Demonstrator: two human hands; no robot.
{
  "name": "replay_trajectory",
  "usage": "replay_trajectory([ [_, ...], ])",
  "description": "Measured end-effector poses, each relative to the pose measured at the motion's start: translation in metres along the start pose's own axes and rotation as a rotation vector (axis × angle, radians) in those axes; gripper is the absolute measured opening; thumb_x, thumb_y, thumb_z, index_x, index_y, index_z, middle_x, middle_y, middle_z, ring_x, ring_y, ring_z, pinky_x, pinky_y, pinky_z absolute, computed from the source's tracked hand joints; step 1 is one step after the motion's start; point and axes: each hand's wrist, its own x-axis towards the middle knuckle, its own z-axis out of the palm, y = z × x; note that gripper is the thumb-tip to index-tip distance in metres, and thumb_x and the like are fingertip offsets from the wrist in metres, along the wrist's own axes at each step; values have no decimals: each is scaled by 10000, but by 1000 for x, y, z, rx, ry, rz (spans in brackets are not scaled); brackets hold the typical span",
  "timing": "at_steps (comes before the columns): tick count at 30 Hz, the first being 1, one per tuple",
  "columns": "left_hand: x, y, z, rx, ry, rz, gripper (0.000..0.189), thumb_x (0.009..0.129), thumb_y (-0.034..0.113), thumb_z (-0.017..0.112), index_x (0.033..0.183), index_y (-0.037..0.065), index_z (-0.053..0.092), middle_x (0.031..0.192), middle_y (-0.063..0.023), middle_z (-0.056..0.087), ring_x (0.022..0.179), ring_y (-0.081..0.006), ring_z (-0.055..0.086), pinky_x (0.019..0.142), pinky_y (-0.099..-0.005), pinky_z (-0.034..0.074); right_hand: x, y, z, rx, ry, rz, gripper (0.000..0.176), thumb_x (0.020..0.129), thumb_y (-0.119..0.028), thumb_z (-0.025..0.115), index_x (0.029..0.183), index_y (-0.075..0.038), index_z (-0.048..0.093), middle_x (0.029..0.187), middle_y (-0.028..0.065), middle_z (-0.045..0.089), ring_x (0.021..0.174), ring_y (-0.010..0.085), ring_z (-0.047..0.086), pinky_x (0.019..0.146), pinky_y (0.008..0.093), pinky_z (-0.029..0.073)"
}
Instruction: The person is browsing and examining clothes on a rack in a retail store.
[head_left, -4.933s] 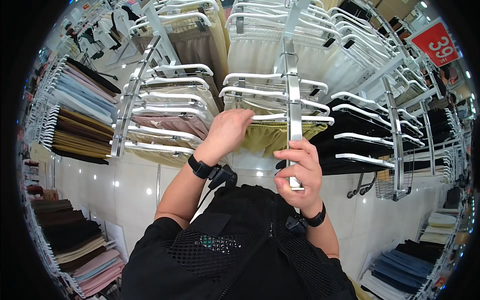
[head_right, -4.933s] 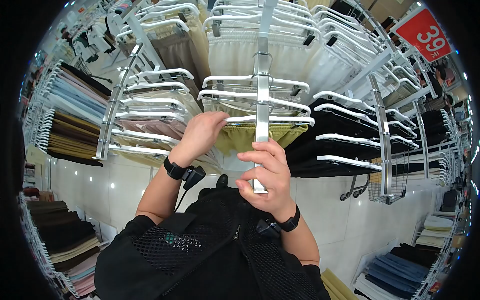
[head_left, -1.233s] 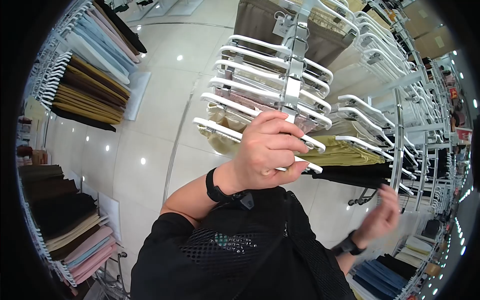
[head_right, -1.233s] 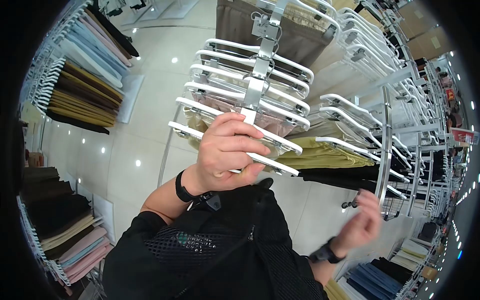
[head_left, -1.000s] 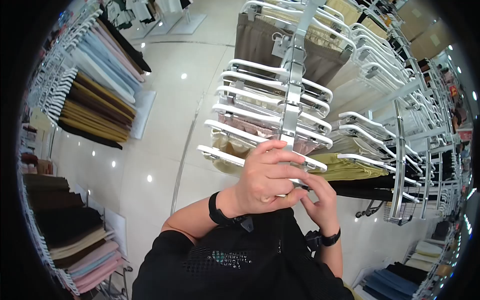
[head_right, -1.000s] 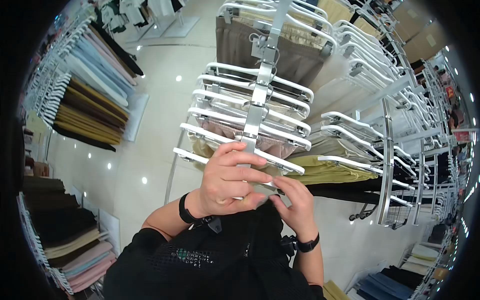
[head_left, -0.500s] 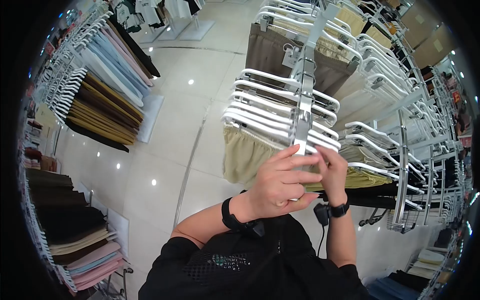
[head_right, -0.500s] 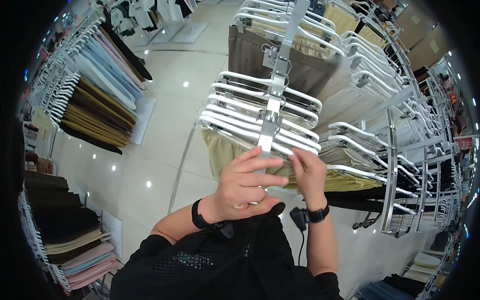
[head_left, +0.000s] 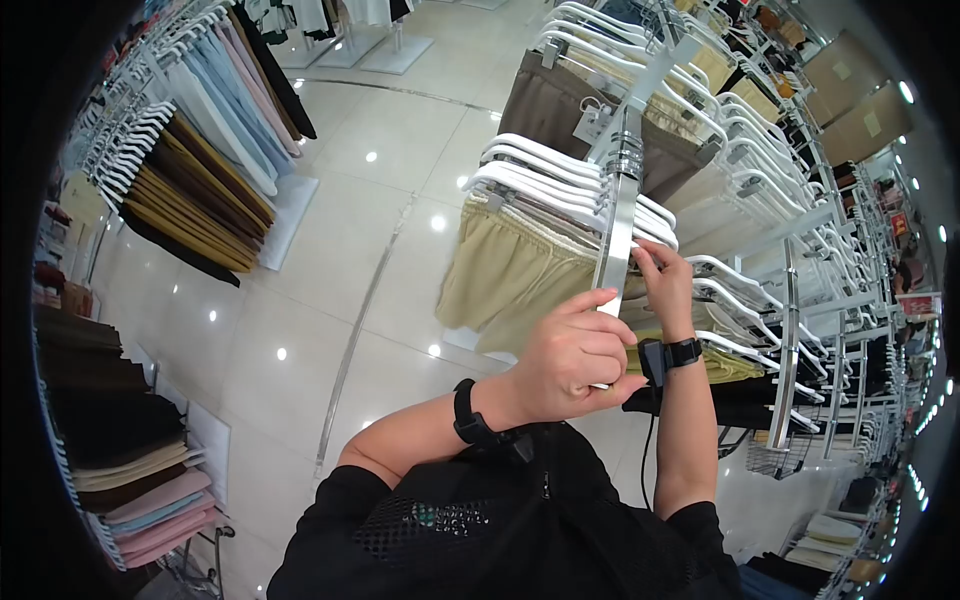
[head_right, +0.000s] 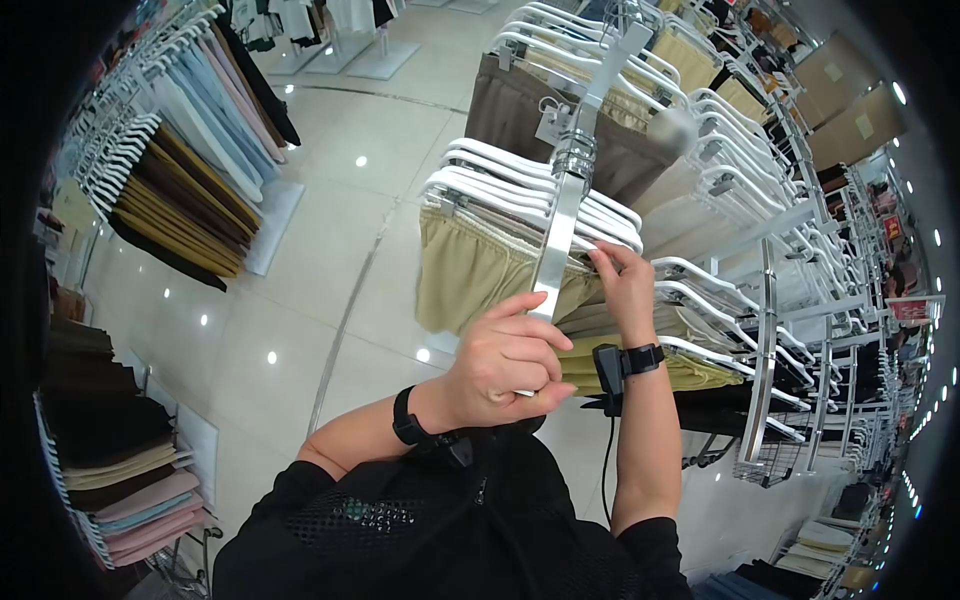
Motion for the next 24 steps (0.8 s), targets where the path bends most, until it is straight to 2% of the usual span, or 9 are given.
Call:
replay_trajectory([
  [3, 0, -2, 2, -22, 12, 11, 312, 813, 117, 883, 652, 103, 616, 760, 26, 704, 930, -215, 763, 1143, -533, 496, -6, 0, 4, 12, 32, -51, 258, 1000, -190, 818, 1172, 2, 823, 1034, 164, 840, 907, 190, 769, 844, 332, 578],
  [8, -2, -4, 2, -43, 13, 35, 321, 791, 127, 903, 656, 102, 613, 741, 19, 680, 900, -213, 760, 1125, -539, 508, -23, -11, 10, 88, 47, 90, 275, 1015, -208, 809, 1176, 14, 812, 978, 142, 831, 867, 172, 740, 811, 331, 571],
  [12, 1, -6, 1, -43, -8, 57, 322, 792, 141, 912, 660, 100, 621, 737, 17, 679, 897, -212, 759, 1121, -539, 512, -29, -9, 15, 48, 66, 62, 279, 1029, -215, 795, 1168, 26, 803, 950, 119, 826, 845, 148, 719, 789, 320, 564],
  [18, -3, -9, 5, -8, 86, 79, 296, 800, 151, 911, 677, 101, 646, 744, 11, 689, 895, -211, 767, 1111, -527, 534, -14, -4, 6, 28, -6, 42, 266, 1044, -191, 775, 1178, 37, 798, 948, 101, 816, 848, 129, 708, 776, 307, 562],
  [22, -3, -8, 4, -7, 64, 73, 279, 809, 155, 907, 693, 94, 661, 752, 2, 698, 904, -209, 777, 1105, -516, 546, -14, 10, 14, 120, -3, 76, 252, 1056, -164, 750, 1196, 42, 788, 965, 98, 818, 842, 117, 706, 765, 295, 562],
  [24, -1, -7, 3, -3, 54, 95, 263, 820, 159, 900, 709, 86, 674, 764, -11, 716, 916, -212, 785, 1096, -511, 556, -20, -8, 15, 101, 1, 81, 250, 1057, -164, 749, 1192, 43, 789, 960, 94, 818, 835, 115, 703, 760, 293, 559],
])
